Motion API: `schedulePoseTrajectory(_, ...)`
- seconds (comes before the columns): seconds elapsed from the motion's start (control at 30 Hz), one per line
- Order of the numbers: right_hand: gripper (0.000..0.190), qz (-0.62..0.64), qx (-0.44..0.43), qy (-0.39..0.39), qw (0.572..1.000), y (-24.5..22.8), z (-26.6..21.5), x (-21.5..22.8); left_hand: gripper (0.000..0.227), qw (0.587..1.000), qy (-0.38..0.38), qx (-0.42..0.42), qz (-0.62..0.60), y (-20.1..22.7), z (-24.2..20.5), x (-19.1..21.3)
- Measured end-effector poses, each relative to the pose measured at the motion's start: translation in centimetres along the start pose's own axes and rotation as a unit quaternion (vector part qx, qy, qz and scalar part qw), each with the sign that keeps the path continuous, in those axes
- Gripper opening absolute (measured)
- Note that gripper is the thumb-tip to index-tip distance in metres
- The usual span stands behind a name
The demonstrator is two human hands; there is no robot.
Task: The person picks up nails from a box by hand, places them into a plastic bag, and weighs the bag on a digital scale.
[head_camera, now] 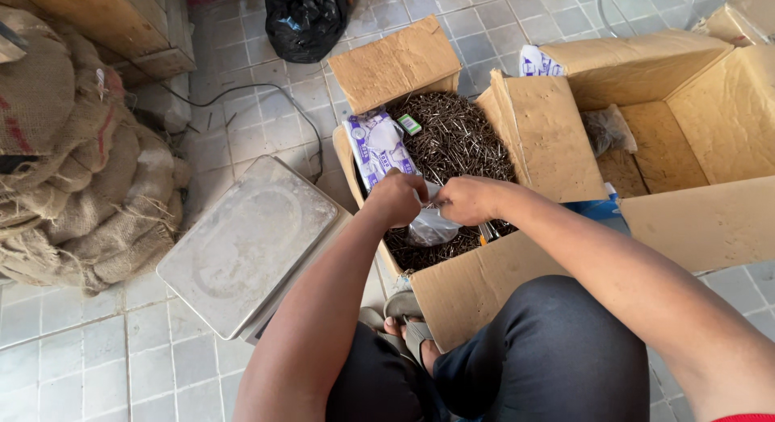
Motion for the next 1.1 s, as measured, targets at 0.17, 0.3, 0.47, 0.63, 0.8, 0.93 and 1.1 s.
schedulePoseTrajectory(0.17, 0.035, -0.050, -0.004, 0.042, 0.998, -0.5, -0.3, 0.1, 0.022, 0.986, -0.045, 0.004, -0.159, -1.1, 0.4, -1.0)
schedulePoseTrajectory(0.3, 0.053, -0.137, -0.008, 0.059, 0.989, -1.0, -0.2, -0.5, 0.030, 0.904, -0.020, 0.071, -0.421, -1.5, -0.5, -0.9)
schedulePoseTrajectory(0.47, 0.064, -0.160, -0.016, 0.080, 0.984, 0.7, 1.3, -1.6, 0.027, 0.832, 0.012, 0.112, -0.544, -5.3, 5.9, -6.5)
schedulePoseTrajectory(0.63, 0.055, -0.088, 0.001, 0.066, 0.994, 1.0, 1.0, -1.8, 0.030, 0.950, 0.022, 0.096, -0.298, -2.8, 2.6, -4.4)
schedulePoseTrajectory(0.8, 0.051, -0.098, -0.014, 0.052, 0.994, 1.3, 0.8, -1.2, 0.021, 0.997, 0.044, -0.012, 0.062, -0.4, 0.4, -1.3)
schedulePoseTrajectory(0.93, 0.051, -0.047, -0.032, 0.040, 0.998, -0.5, -1.0, 1.0, 0.024, 0.998, -0.012, -0.001, 0.057, -0.7, 0.0, -0.5)
schedulePoseTrajectory(1.1, 0.020, 0.169, -0.039, 0.218, 0.960, 5.7, 4.1, 2.7, 0.024, 0.993, -0.039, -0.005, 0.114, 0.5, -1.2, 0.3)
Point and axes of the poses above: each hand's wrist, its own z-axis towards the middle knuckle, its own x-axis out of the back of the hand, y = z × x, the point moved 4 cm from there along z, towards the middle knuckle, and after that the axes turned 4 degrees about -y, right-handed, at the moved point
